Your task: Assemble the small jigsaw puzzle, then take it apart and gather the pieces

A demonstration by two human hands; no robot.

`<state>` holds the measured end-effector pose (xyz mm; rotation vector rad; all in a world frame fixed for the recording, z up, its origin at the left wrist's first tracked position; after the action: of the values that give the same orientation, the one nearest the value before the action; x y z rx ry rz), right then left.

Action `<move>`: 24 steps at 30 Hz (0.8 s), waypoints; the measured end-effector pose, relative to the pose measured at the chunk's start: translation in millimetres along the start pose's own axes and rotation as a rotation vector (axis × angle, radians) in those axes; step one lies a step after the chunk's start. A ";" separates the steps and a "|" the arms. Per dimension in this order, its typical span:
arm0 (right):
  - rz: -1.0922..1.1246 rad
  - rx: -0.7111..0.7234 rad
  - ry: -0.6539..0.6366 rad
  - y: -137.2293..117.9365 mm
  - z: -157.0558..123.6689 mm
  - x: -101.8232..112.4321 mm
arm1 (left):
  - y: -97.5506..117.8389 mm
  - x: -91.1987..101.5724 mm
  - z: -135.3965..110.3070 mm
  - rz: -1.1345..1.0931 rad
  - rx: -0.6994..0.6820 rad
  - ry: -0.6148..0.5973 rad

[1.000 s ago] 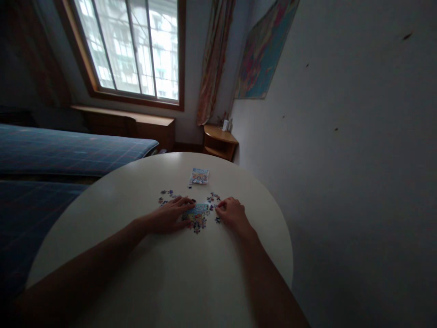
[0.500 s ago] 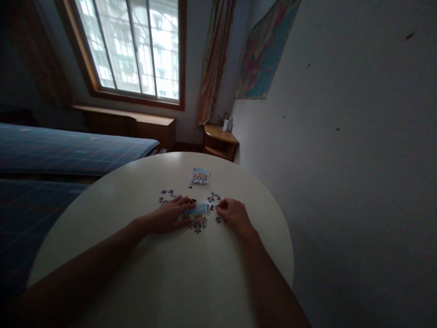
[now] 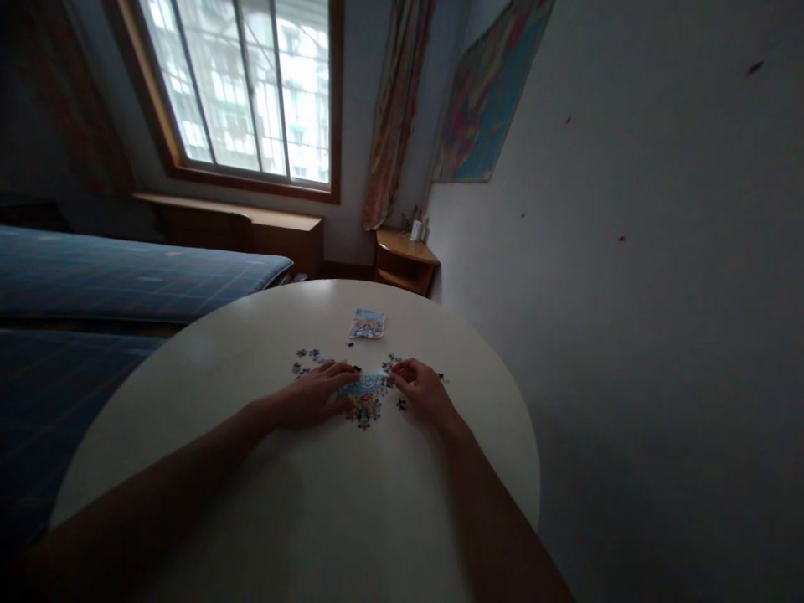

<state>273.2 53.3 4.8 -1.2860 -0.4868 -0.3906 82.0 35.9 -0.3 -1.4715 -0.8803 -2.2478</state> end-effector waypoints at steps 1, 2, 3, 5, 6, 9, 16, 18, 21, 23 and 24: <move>0.049 0.008 -0.016 -2.1 -0.5 -3.2 | 0.6 1.5 0.5 -0.015 -0.001 0.012; 0.091 0.011 -0.034 -4.0 -1.3 -6.8 | 0.9 3.1 1.1 -0.031 0.000 0.026; 0.122 0.010 -0.054 -6.0 -2.2 -10.7 | 0.7 5.1 1.8 -0.047 0.005 0.045; 0.153 0.007 -0.081 -10.4 -4.5 -18.0 | 0.0 9.7 3.5 -0.084 0.017 0.091; 0.153 0.010 -0.088 -13.2 -5.6 -21.4 | -0.3 12.1 4.6 -0.109 0.026 0.115; 0.139 0.029 -0.113 -22.2 -9.5 -33.2 | -2.8 16.3 8.2 -0.217 0.085 0.149; 0.093 0.041 -0.231 -30.9 -18.0 -59.4 | -6.1 7.6 8.9 -0.394 0.165 -0.083; 0.050 0.068 -0.244 -31.0 -17.5 -55.6 | -7.6 4.5 5.0 -0.396 0.163 -0.180; -0.108 0.116 -0.149 -26.5 -11.9 -30.8 | -9.5 -1.8 -3.2 -0.378 0.190 -0.334; -0.215 0.115 -0.042 -18.5 -7.0 -7.1 | -9.6 -4.2 -7.7 -0.361 0.222 -0.397; -0.261 0.086 0.017 -11.8 -4.7 5.5 | -8.9 -4.6 -9.2 -0.354 0.235 -0.413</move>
<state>272.0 45.9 16.4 -1.1385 -0.6531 -0.5920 72.4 36.5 -9.9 -1.8102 -1.5818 -1.9924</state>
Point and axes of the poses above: each hand's wrist, its own z-axis towards the middle knuckle, its own x-axis out of the back of the hand, y = z × x, the point moved 8 cm from there along z, towards the middle knuckle, and after that the axes turned 1 degree about y, right-handed, at the moved point
